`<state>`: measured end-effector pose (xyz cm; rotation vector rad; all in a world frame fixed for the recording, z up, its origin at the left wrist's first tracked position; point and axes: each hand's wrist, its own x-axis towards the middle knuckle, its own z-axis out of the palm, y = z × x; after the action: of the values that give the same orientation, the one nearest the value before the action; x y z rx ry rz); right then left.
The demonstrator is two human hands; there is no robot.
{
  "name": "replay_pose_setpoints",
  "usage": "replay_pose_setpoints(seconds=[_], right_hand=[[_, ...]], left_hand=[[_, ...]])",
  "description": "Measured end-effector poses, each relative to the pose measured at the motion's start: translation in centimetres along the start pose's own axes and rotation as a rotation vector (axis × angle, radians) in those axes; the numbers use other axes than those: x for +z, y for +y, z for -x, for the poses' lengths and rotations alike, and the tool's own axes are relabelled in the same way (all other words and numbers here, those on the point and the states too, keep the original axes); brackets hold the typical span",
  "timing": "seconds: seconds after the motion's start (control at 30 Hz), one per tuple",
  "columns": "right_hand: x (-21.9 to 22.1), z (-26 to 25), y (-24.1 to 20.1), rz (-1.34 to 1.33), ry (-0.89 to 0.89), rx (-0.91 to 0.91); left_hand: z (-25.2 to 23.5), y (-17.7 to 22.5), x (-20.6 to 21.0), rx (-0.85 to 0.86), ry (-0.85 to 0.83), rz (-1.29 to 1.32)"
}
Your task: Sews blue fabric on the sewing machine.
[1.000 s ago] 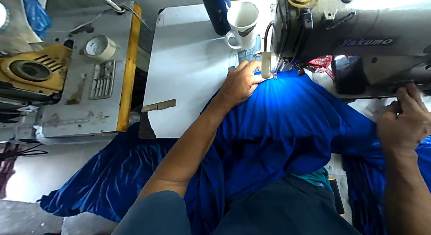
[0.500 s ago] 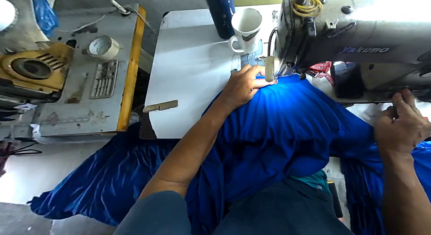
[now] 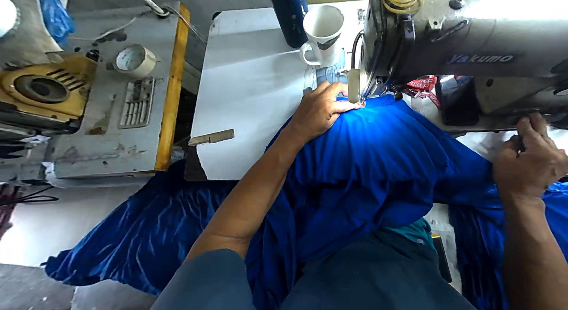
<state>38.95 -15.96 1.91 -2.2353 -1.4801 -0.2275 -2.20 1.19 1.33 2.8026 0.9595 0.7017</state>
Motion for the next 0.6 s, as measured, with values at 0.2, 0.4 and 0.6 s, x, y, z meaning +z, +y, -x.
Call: replay_pose_setpoints(seconds=[0.2,0.4,0.6], right_hand=[[0.12,0.13,0.21,-0.005,-0.01,-0.006],[0.28,0.08,0.28,-0.012,0.007,-0.012],[0.19,0.12,0.26,-0.006,0.0,-0.003]], left_hand=[[0.09,-0.1,0.2,0.002,-0.004,-0.001],[-0.01,0.02,0.06,-0.002,-0.006,0.005],[0.11,-0.07,0.14,0.007,-0.001,0.003]])
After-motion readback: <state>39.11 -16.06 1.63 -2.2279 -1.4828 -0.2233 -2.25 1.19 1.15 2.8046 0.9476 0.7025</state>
